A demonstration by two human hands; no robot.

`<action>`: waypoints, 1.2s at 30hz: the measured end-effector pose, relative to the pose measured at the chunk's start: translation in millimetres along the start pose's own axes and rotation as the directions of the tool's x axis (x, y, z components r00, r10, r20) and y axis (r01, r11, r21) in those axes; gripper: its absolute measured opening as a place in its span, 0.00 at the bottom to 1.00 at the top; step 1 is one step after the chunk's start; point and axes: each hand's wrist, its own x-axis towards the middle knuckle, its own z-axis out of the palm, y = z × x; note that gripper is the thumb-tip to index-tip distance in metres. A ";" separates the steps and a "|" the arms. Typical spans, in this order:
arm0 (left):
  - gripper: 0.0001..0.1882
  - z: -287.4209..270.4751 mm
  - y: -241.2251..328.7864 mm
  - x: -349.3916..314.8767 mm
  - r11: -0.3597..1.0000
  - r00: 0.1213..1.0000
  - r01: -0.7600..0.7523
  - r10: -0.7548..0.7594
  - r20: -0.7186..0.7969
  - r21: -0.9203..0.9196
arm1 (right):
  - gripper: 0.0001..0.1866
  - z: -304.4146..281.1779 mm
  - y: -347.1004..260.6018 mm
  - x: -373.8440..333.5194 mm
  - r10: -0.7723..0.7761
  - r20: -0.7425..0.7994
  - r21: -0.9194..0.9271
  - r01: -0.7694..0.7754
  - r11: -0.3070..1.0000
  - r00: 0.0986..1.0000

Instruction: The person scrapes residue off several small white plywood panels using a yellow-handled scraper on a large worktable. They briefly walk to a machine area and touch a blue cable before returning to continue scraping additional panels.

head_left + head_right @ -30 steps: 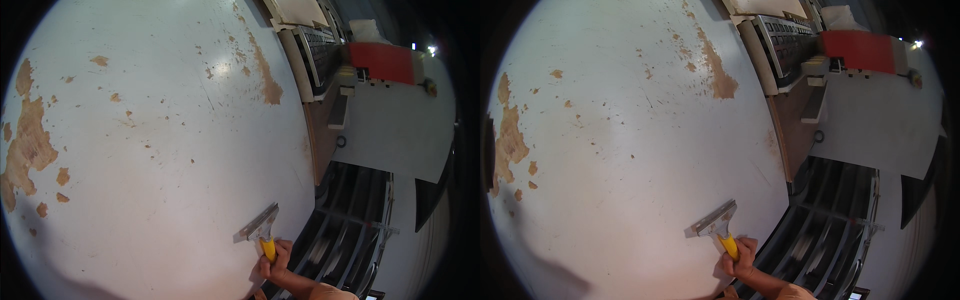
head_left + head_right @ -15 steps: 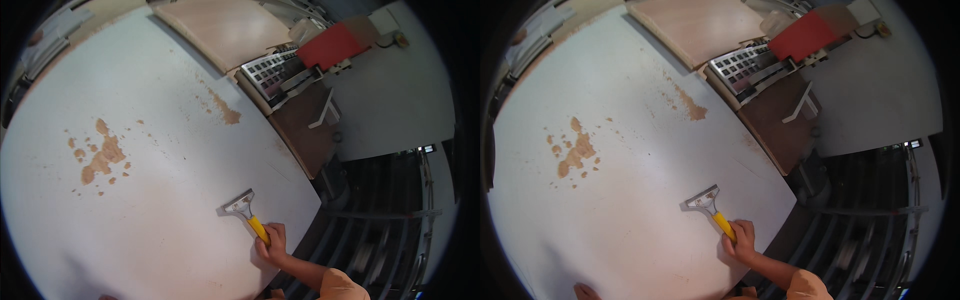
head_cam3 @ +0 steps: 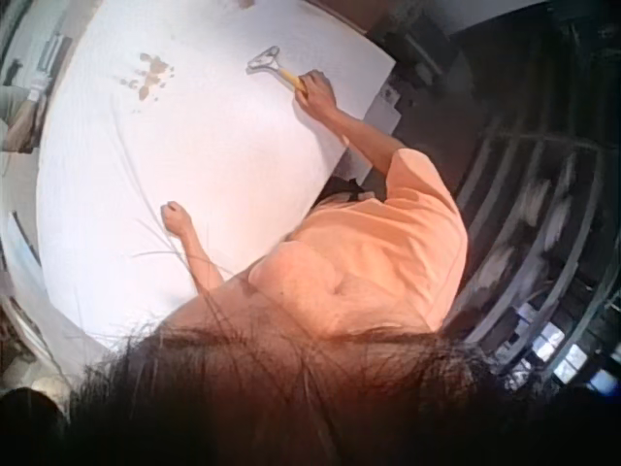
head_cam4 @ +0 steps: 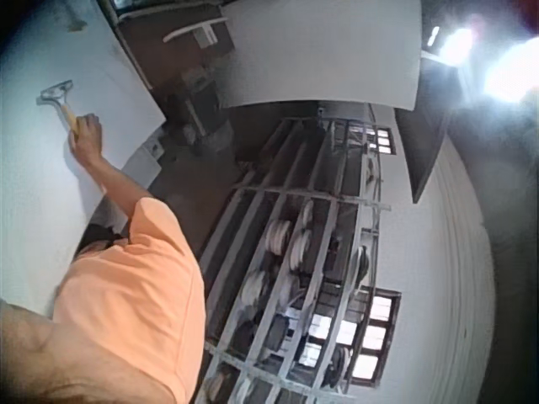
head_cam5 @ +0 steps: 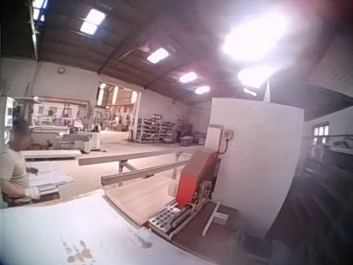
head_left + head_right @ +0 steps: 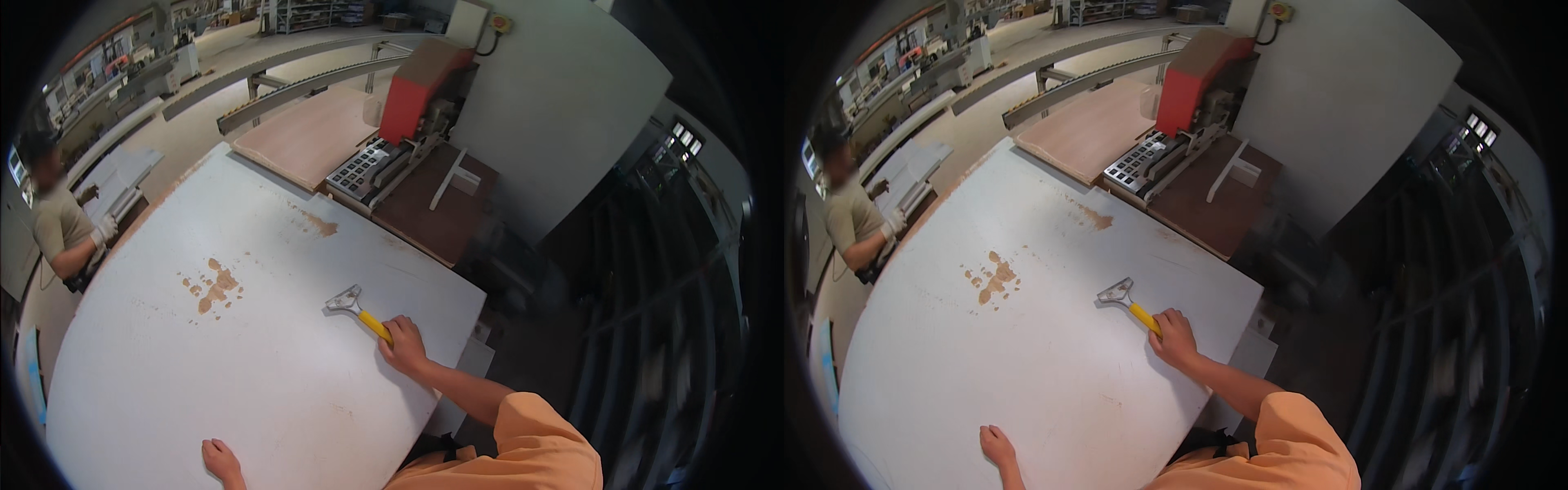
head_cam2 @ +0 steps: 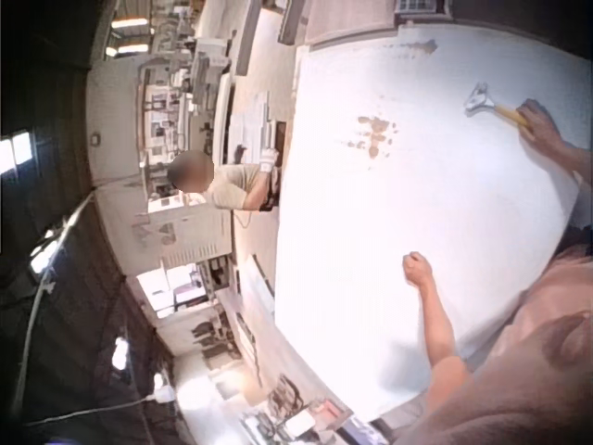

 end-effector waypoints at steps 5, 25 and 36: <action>0.11 -2.9 12.6 6.4 0.995 0.996 0.071 -0.075 0.043 0.076 | 0.13 9.4 -0.2 2.6 0.037 -0.049 0.008 -0.037 0.999 0.998; 0.11 -17.2 64.0 -51.3 0.998 0.996 0.064 -0.062 0.056 -0.029 | 0.17 5.0 -54.8 -58.4 0.079 0.140 -0.010 -0.078 0.997 0.987; 0.11 -26.6 83.9 -57.1 0.992 0.992 0.122 -0.122 0.036 0.026 | 0.24 80.3 38.6 248.2 0.648 0.362 0.654 -0.678 0.336 0.670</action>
